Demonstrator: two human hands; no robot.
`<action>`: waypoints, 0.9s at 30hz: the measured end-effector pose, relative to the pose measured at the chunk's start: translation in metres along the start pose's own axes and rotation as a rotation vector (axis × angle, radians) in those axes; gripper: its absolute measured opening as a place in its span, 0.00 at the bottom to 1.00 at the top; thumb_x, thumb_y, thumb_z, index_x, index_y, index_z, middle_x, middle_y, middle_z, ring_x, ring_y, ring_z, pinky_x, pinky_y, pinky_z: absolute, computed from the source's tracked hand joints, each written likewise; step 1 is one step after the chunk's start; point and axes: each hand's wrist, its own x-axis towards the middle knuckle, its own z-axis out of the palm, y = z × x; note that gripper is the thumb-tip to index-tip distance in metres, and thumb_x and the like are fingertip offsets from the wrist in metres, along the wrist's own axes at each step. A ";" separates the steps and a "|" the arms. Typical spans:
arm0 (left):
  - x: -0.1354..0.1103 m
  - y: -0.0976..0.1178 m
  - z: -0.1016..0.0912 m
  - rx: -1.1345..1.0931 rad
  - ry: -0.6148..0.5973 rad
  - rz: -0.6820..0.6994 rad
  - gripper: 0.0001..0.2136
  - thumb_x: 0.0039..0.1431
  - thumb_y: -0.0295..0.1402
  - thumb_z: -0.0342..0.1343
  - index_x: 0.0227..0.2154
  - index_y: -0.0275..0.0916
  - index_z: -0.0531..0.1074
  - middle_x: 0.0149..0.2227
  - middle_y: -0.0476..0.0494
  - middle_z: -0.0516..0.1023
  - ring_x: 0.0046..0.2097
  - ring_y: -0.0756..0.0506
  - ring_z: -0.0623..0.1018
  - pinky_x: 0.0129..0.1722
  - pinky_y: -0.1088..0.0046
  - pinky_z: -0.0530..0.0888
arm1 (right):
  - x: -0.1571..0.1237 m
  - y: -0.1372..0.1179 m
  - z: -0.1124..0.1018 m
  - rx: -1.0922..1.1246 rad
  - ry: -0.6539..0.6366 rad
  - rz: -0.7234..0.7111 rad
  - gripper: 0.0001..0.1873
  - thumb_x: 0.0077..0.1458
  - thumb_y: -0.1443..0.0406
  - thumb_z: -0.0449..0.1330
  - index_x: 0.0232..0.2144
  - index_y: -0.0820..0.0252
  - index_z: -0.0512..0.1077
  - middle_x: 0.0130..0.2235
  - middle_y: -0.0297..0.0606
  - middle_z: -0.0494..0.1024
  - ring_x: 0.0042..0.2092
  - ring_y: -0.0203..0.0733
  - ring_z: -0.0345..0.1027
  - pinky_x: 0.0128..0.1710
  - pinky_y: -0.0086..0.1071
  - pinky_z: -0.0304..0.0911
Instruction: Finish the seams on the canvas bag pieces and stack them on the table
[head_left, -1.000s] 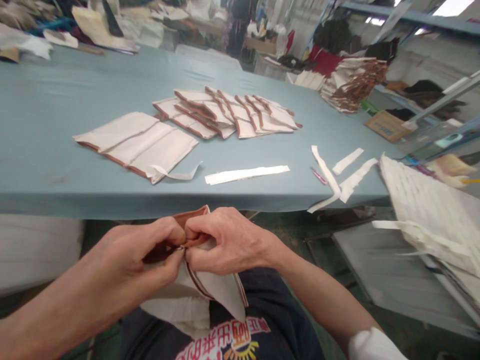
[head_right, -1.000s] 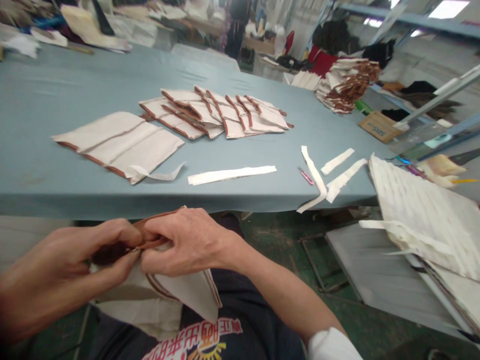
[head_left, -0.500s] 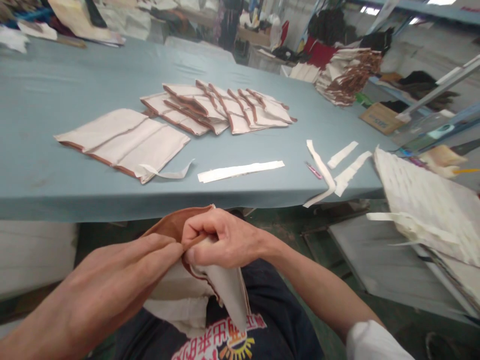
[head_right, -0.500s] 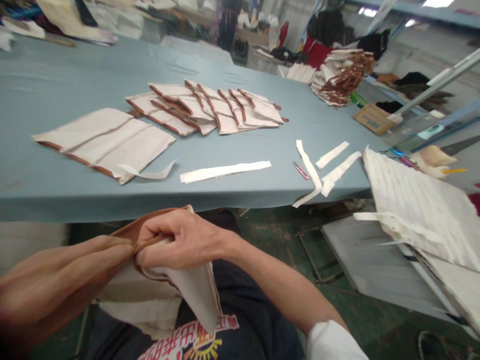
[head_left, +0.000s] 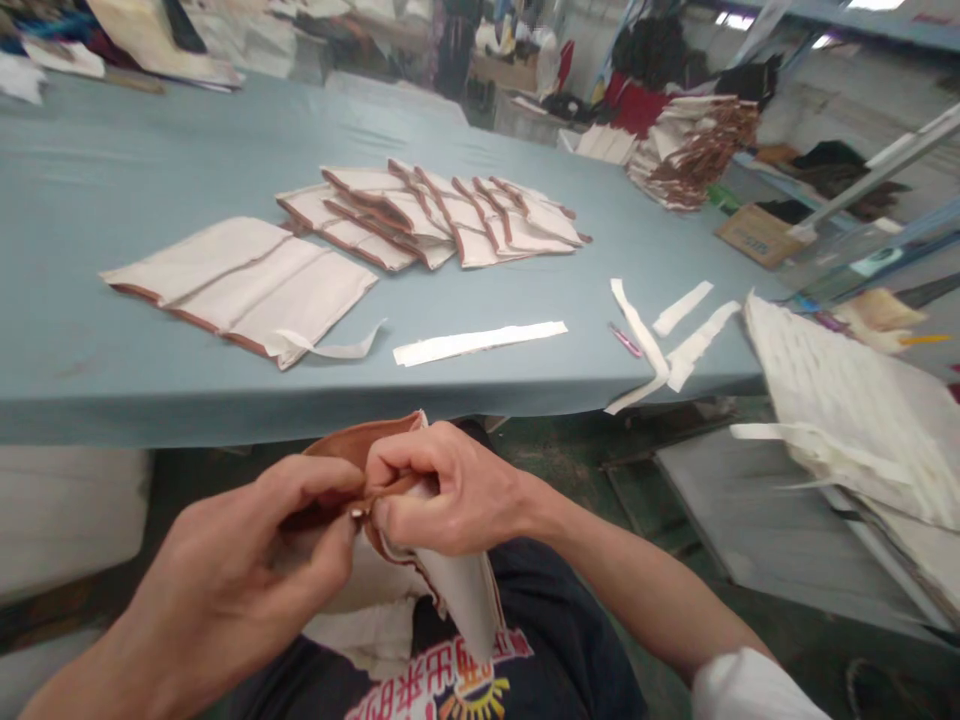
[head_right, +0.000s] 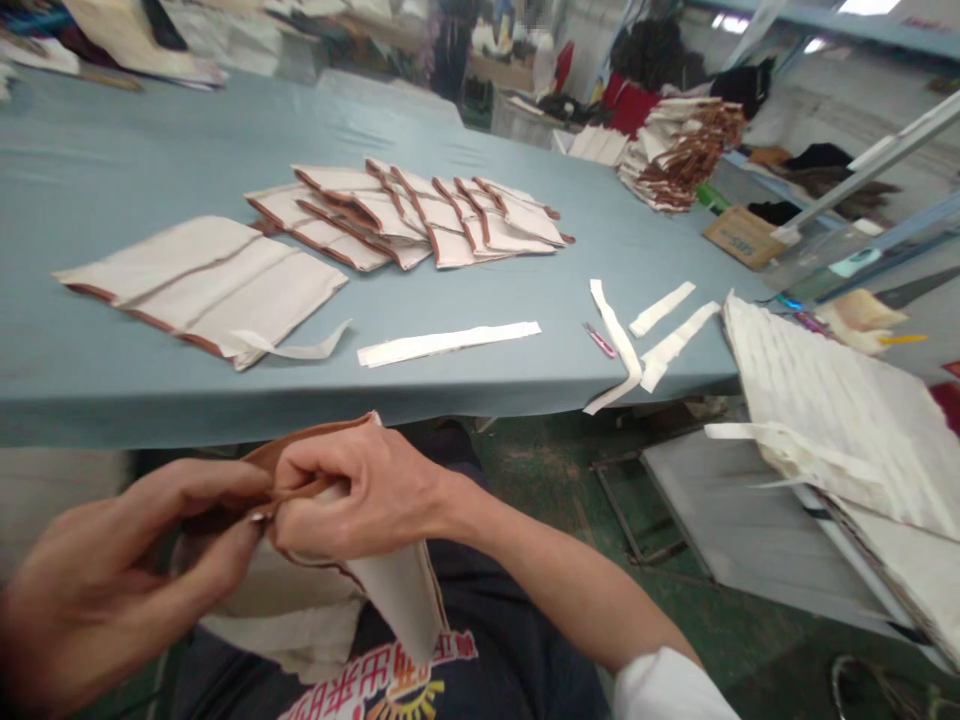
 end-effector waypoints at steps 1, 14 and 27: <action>0.001 0.001 -0.001 -0.013 0.006 0.030 0.07 0.68 0.34 0.55 0.42 0.48 0.78 0.30 0.59 0.85 0.25 0.53 0.81 0.29 0.83 0.74 | -0.002 -0.001 0.001 -0.060 0.028 -0.049 0.02 0.48 0.67 0.59 0.25 0.57 0.67 0.24 0.24 0.65 0.28 0.32 0.57 0.30 0.26 0.53; -0.009 -0.010 0.019 -0.230 -0.015 -0.044 0.12 0.74 0.34 0.49 0.33 0.43 0.72 0.30 0.54 0.77 0.30 0.48 0.76 0.34 0.71 0.69 | -0.013 0.015 0.021 -0.632 0.376 -0.428 0.06 0.54 0.69 0.56 0.29 0.56 0.72 0.26 0.29 0.77 0.26 0.33 0.67 0.30 0.28 0.57; 0.001 -0.008 0.005 -0.322 -0.157 -0.113 0.12 0.71 0.30 0.46 0.28 0.46 0.65 0.27 0.55 0.70 0.28 0.47 0.71 0.30 0.72 0.67 | -0.013 0.020 0.018 -0.626 0.357 -0.611 0.09 0.55 0.72 0.56 0.32 0.57 0.75 0.26 0.28 0.80 0.27 0.32 0.70 0.31 0.26 0.62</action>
